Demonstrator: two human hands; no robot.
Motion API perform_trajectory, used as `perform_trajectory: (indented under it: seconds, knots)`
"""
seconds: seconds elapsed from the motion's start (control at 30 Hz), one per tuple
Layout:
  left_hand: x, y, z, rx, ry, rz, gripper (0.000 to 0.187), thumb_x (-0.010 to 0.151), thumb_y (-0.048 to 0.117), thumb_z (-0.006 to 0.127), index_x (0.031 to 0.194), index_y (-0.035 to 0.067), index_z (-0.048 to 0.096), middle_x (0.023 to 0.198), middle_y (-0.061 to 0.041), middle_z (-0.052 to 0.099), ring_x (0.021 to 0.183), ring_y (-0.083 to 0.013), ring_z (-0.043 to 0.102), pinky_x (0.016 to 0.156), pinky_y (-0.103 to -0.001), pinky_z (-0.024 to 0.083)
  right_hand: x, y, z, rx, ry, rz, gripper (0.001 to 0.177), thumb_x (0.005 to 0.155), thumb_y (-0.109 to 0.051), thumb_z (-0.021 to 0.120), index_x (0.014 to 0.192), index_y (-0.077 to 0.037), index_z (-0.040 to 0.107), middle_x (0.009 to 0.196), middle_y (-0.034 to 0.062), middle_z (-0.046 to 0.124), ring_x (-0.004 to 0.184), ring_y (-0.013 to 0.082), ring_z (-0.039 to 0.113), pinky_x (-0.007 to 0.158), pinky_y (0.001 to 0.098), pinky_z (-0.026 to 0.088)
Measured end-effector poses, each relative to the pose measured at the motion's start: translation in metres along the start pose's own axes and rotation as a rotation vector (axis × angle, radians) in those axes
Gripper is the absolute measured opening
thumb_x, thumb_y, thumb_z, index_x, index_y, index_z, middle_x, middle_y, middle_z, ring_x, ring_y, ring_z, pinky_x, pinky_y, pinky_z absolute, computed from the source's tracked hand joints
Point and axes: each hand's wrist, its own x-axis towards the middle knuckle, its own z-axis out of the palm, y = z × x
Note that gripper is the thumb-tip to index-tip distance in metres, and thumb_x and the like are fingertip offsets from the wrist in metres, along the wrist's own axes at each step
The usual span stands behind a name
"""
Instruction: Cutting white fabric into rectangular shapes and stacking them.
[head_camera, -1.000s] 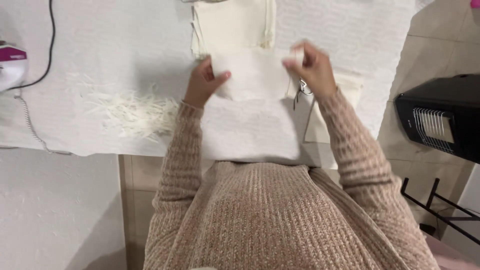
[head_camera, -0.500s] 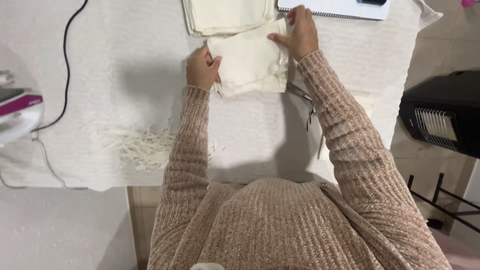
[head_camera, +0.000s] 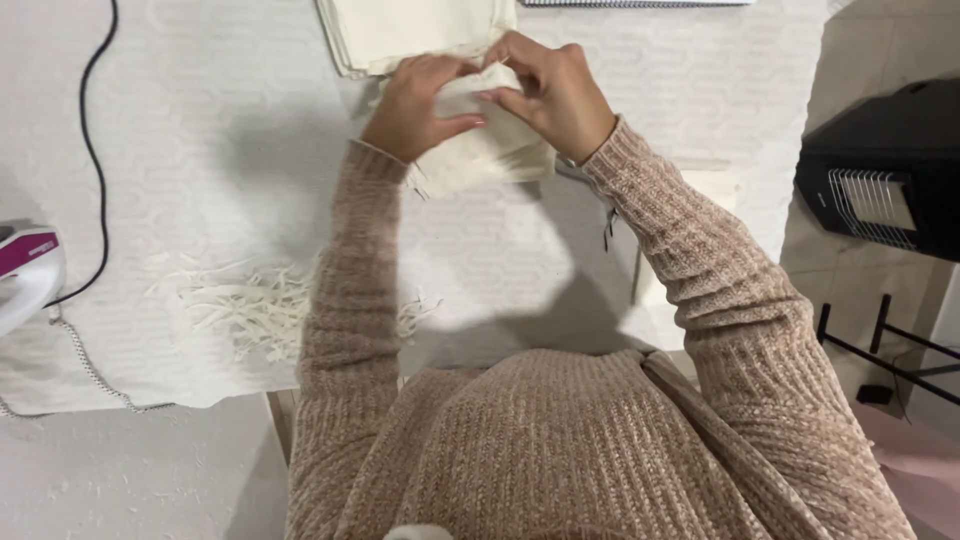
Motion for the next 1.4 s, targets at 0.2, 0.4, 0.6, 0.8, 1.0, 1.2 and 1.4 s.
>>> perform_trajectory:
  seconds: [0.2, 0.4, 0.6, 0.8, 1.0, 1.2, 1.4]
  knots:
    - [-0.066, 0.039, -0.070, -0.379, -0.289, -0.187, 0.036, 0.082, 0.013, 0.083, 0.110, -0.006, 0.073, 0.100, -0.026, 0.072, 0.101, -0.0432, 0.067, 0.089, -0.050, 0.050, -0.062, -0.027, 0.015, 0.291, -0.218, 0.238, 0.029, 0.093, -0.019, 0.068, 0.120, -0.018, 0.057, 0.062, 0.0037, 0.066, 0.051, 0.0168, 0.062, 0.054, 0.0287, 0.049]
    - [-0.090, 0.069, -0.084, -0.544, -0.367, -0.443, 0.032, 0.080, 0.020, 0.083, 0.110, 0.009, 0.077, 0.105, -0.013, 0.075, 0.106, -0.0282, 0.068, 0.090, -0.040, 0.054, -0.113, -0.036, 0.027, 0.393, -0.108, 0.188, 0.029, 0.096, -0.022, 0.065, 0.121, -0.009, 0.062, 0.076, 0.0148, 0.071, 0.065, 0.0254, 0.071, 0.062, 0.0356, 0.055]
    - [-0.063, 0.037, -0.074, -0.359, 0.114, -0.352, 0.023, 0.093, 0.002, 0.074, 0.116, 0.006, 0.071, 0.093, -0.011, 0.076, 0.060, -0.0106, 0.062, 0.050, -0.020, 0.046, -0.040, -0.006, -0.007, 0.110, 0.118, -0.023, 0.018, 0.089, 0.005, 0.074, 0.106, -0.001, 0.075, 0.098, 0.0162, 0.077, 0.044, 0.0093, 0.043, 0.036, 0.0187, 0.035]
    - [-0.062, 0.030, -0.036, 0.299, 0.178, -0.039, 0.037, 0.098, -0.009, 0.065, 0.120, 0.020, 0.071, 0.133, 0.005, 0.066, 0.133, -0.0202, 0.052, 0.122, -0.041, 0.032, -0.029, 0.018, -0.027, -0.296, 0.016, -0.276, 0.023, 0.088, 0.007, 0.083, 0.094, -0.014, 0.076, 0.134, -0.0004, 0.069, 0.136, 0.0253, 0.049, 0.120, 0.0484, 0.032]
    - [-0.090, 0.044, 0.005, 0.473, -0.033, -0.129, 0.052, 0.089, -0.011, 0.062, 0.133, 0.017, 0.064, 0.148, 0.008, 0.053, 0.144, -0.0162, 0.036, 0.125, -0.040, 0.024, -0.062, 0.060, -0.002, -0.554, -0.117, -0.323, 0.016, 0.090, -0.012, 0.078, 0.105, -0.019, 0.077, 0.128, -0.0069, 0.073, 0.132, 0.0168, 0.057, 0.118, 0.0408, 0.038]
    - [-0.095, 0.033, 0.012, 0.439, -0.190, -0.199, 0.068, 0.088, -0.018, 0.050, 0.147, 0.015, 0.050, 0.159, 0.003, 0.037, 0.150, -0.0177, 0.022, 0.126, -0.041, 0.012, -0.059, 0.058, -0.027, -0.550, -0.336, -0.385, 0.046, 0.078, -0.003, 0.077, 0.122, -0.017, 0.072, 0.141, -0.0031, 0.067, 0.143, 0.0174, 0.048, 0.124, 0.0444, 0.026]
    - [-0.083, 0.037, 0.004, 0.364, -0.345, -0.211, 0.063, 0.087, 0.018, 0.052, 0.148, 0.004, 0.042, 0.157, -0.017, 0.037, 0.149, -0.0348, 0.020, 0.122, -0.053, 0.008, -0.046, 0.065, -0.031, -0.554, -0.346, -0.398, 0.020, 0.089, -0.020, 0.074, 0.109, -0.023, 0.076, 0.124, -0.0123, 0.073, 0.135, 0.0131, 0.056, 0.117, 0.0379, 0.040]
